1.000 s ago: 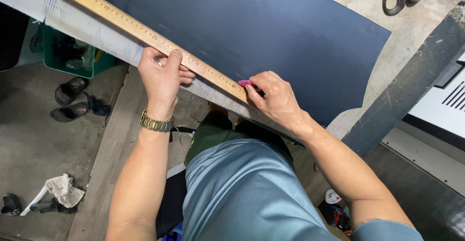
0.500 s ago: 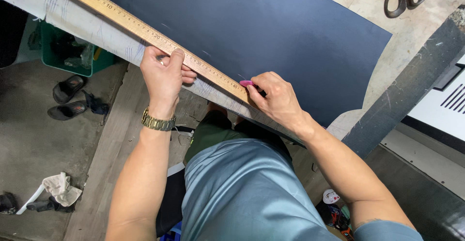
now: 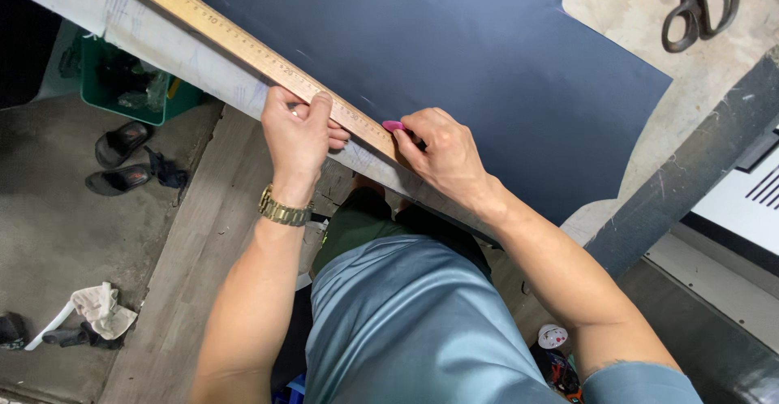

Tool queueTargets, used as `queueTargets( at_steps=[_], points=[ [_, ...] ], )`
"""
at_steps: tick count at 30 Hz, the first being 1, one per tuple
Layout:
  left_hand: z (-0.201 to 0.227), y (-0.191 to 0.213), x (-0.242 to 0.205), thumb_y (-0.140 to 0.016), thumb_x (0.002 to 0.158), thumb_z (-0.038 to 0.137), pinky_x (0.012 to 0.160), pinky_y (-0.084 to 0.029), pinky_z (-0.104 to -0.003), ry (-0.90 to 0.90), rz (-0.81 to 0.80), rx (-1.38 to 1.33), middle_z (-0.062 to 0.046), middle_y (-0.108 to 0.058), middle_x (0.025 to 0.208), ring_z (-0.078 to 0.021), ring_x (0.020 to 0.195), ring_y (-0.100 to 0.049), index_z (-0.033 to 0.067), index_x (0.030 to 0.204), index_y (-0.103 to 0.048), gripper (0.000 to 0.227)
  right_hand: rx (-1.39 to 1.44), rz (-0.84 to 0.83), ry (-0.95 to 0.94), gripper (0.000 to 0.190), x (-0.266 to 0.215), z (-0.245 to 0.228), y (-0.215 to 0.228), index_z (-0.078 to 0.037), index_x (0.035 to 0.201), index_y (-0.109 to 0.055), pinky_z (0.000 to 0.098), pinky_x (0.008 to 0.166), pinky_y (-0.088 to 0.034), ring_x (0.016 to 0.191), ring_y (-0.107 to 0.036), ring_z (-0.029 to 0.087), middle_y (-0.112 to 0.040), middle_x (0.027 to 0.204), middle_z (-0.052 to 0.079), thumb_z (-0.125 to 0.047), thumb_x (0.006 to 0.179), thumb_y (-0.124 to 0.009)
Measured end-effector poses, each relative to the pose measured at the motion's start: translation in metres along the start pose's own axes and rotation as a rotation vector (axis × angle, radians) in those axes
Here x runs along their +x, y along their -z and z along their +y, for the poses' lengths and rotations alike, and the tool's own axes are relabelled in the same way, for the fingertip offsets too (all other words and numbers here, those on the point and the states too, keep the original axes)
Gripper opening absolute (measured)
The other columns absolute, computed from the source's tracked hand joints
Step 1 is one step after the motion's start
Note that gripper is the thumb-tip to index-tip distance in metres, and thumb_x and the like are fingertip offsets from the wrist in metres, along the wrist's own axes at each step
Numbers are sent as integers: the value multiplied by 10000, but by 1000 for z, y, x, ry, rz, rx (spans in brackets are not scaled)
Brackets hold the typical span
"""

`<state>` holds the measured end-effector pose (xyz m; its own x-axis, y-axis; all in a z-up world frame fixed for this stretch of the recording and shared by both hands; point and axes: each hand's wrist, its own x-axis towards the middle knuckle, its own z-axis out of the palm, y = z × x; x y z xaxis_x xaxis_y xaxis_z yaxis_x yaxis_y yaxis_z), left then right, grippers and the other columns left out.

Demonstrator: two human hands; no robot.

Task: The person cuts along the edges of a pattern on dark fabric using large shears and marks guidelines on the fabric with a piece of tailor's chalk using a wooden ruler.

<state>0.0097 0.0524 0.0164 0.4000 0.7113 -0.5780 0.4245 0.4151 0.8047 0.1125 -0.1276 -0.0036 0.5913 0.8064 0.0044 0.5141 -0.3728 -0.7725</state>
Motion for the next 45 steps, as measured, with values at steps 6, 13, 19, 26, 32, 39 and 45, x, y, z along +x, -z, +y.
queueTargets(
  at_steps=[6, 13, 19, 26, 32, 39, 45],
  points=[
    [-3, 1, 4, -594, 970, 69, 380, -630, -292, 10, -16, 4, -205, -673, 640, -248, 468, -714, -100, 1128, -450, 273, -5, 23, 35, 98, 29, -8, -20, -66, 959, -741, 348, 586, -581, 730, -694, 230, -696, 802, 70, -163, 969, -741],
    [6, 11, 9, -608, 971, 88, 405, -639, -315, 33, -31, 7, -222, -688, 654, -264, 483, -723, -108, 1136, -459, 297, -38, -14, -2, 99, 37, -10, -21, -84, 951, -741, 326, 584, -577, 734, -693, 206, -687, 789, 46, -181, 967, -747],
    [25, 30, 32, -609, 972, 90, 410, -648, -314, -14, -1, 16, -203, -679, 642, -256, 481, -722, -105, 1138, -462, 295, -13, -18, -24, 96, 37, -17, -18, -64, 951, -743, 330, 578, -574, 729, -694, 217, -680, 775, 64, -158, 970, -737],
    [31, 41, 49, -622, 970, 94, 395, -642, -295, -10, -4, -23, -191, -657, 627, -248, 467, -718, -88, 1143, -455, 302, -21, -22, -45, 94, 38, -15, -19, -74, 948, -749, 322, 587, -574, 730, -692, 208, -674, 767, 56, -167, 965, -750],
    [30, 42, 54, -624, 969, 86, 386, -644, -286, -10, -12, -7, -181, -667, 627, -240, 466, -722, -83, 1132, -465, 284, -11, -33, -52, 80, 37, -17, -17, -51, 952, -754, 325, 589, -576, 732, -698, 214, -684, 776, 74, -130, 955, -749],
    [37, 41, 53, -612, 963, 96, 381, -642, -280, 27, -7, 12, -173, -664, 627, -232, 459, -718, -73, 1121, -468, 273, -9, -27, -51, 90, 40, -23, -17, -34, 951, -741, 327, 581, -576, 732, -699, 224, -683, 774, 88, -124, 955, -748],
    [40, 41, 53, -605, 962, 93, 371, -635, -286, 16, 7, 25, -175, -663, 628, -233, 447, -708, -86, 1109, -471, 267, 3, 2, -32, 63, 53, -27, -26, -61, 940, -753, 306, 596, -581, 725, -699, 198, -694, 777, 60, -123, 947, -755]
  ],
)
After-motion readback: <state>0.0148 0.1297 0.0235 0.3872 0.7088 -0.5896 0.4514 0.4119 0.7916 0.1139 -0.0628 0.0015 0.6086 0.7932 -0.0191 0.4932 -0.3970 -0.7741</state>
